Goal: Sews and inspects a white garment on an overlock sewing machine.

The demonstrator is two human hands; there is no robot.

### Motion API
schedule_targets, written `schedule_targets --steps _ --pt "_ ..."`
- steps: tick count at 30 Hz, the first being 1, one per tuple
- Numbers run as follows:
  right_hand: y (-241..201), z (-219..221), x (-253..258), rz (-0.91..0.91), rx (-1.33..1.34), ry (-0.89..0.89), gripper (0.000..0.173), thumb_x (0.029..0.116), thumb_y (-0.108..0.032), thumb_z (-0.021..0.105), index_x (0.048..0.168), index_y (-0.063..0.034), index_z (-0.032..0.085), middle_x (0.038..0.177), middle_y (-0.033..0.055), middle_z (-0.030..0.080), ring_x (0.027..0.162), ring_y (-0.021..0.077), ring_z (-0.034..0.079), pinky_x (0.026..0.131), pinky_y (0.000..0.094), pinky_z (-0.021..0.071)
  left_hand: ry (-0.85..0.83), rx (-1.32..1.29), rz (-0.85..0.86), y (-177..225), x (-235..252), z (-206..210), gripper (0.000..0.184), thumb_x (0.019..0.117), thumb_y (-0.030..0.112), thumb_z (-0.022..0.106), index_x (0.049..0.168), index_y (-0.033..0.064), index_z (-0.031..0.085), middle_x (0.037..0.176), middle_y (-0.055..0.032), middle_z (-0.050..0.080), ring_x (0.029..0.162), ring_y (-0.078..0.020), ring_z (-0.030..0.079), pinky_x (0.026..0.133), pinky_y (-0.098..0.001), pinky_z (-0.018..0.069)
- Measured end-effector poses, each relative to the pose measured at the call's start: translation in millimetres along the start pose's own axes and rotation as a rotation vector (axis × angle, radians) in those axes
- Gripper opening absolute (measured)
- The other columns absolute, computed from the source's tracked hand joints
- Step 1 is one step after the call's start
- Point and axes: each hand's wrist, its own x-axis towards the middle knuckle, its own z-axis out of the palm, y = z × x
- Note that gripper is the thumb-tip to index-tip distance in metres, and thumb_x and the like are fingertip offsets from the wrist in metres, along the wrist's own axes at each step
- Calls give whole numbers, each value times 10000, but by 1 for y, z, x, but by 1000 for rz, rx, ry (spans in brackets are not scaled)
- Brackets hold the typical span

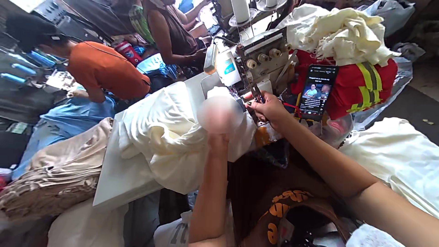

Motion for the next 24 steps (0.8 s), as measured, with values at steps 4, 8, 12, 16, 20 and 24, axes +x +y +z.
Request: schedule_targets --steps 4,8,12,16,20,24 --pt "3 3 10 2 2 26 330 991 4 587 1314 -61 566 888 43 663 450 19 387 407 176 338 78 -45 -27 5 16 7 511 801 -158 741 1235 16 535 914 -96 709 742 -170 717 692 -334 627" --pt "7 4 14 -15 3 28 329 976 11 609 1296 -53 570 841 23 641 453 20 396 404 172 346 85 -54 -30 4 22 9 504 789 -166 748 1212 2 532 887 -103 709 733 -176 719 690 -338 629" --pt "8 4 15 -18 9 42 344 964 15 621 1297 -56 576 863 31 639 451 28 399 396 176 346 88 -38 -32 5 23 9 498 787 -172 748 1202 -5 530 897 -91 719 723 -155 718 675 -309 622" --pt "7 4 16 -31 -36 35 328 960 3 619 1281 -56 590 847 27 612 456 32 393 405 183 347 88 -14 -47 7 24 9 473 797 -156 747 1191 2 537 895 -89 704 721 -151 711 671 -305 621" --pt "3 7 19 -64 -190 41 163 966 -76 661 1123 -34 654 845 9 640 544 14 465 494 184 401 85 -15 -53 8 25 9 485 787 -159 752 1191 0 533 880 -79 699 712 -144 704 662 -300 617" --pt "3 9 25 -111 -336 32 86 939 -102 701 962 -26 669 776 17 603 625 50 509 595 243 443 81 -32 -58 7 27 8 480 777 -169 754 1164 5 530 870 -83 706 717 -152 708 665 -308 617"
